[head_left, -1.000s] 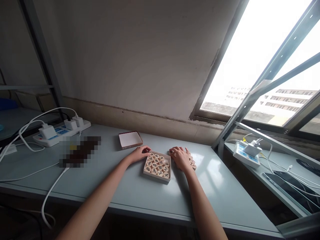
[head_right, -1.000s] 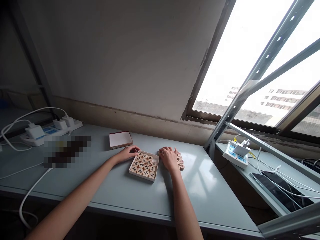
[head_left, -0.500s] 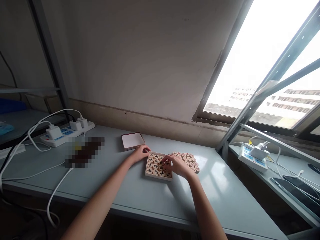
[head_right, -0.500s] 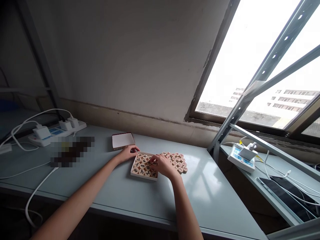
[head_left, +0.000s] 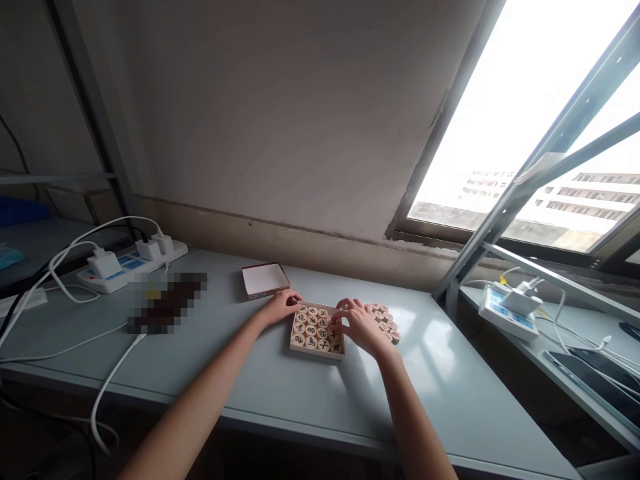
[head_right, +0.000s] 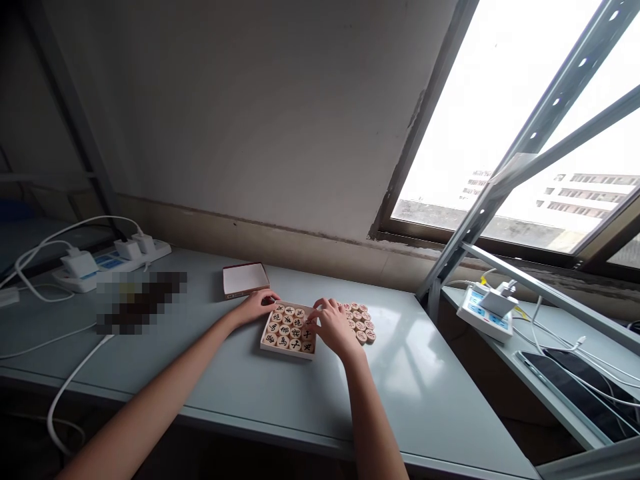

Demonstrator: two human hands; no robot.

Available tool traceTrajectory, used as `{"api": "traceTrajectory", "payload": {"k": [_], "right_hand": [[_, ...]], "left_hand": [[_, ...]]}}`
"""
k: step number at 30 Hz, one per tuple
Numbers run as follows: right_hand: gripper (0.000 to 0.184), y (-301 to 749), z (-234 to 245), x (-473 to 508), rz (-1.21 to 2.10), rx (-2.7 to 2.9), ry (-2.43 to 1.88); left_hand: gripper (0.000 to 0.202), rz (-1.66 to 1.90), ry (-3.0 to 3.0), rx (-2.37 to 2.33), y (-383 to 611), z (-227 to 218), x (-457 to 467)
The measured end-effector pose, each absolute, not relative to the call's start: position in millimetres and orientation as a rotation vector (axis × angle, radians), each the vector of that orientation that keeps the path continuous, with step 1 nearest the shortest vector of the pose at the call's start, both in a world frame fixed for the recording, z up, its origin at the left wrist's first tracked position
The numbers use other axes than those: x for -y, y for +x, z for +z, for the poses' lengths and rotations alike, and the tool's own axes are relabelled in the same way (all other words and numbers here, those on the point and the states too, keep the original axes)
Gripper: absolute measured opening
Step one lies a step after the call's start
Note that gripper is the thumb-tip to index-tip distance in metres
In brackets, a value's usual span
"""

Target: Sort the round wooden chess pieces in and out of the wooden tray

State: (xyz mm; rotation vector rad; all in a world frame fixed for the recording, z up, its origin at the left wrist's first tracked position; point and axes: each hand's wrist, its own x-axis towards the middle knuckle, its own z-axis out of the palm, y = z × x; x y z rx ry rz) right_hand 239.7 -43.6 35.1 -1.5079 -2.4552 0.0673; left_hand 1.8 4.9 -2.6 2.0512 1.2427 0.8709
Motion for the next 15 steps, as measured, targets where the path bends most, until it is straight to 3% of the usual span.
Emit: {"api": "traceTrajectory", "payload": {"k": [7,15], "right_hand": [[0.015,234.5,38.5,47.7,0.209,2.427,-1.516],[0.019,238.1,39.9,39.1,0.213,2.111,-1.584]], "left_hand": [[0.019,0.932,2.127,-1.290,2.6,-4.9,-7.8],[0.019,0.949,2.131,-1.355,-1.5,-3.0,-6.5]]}}
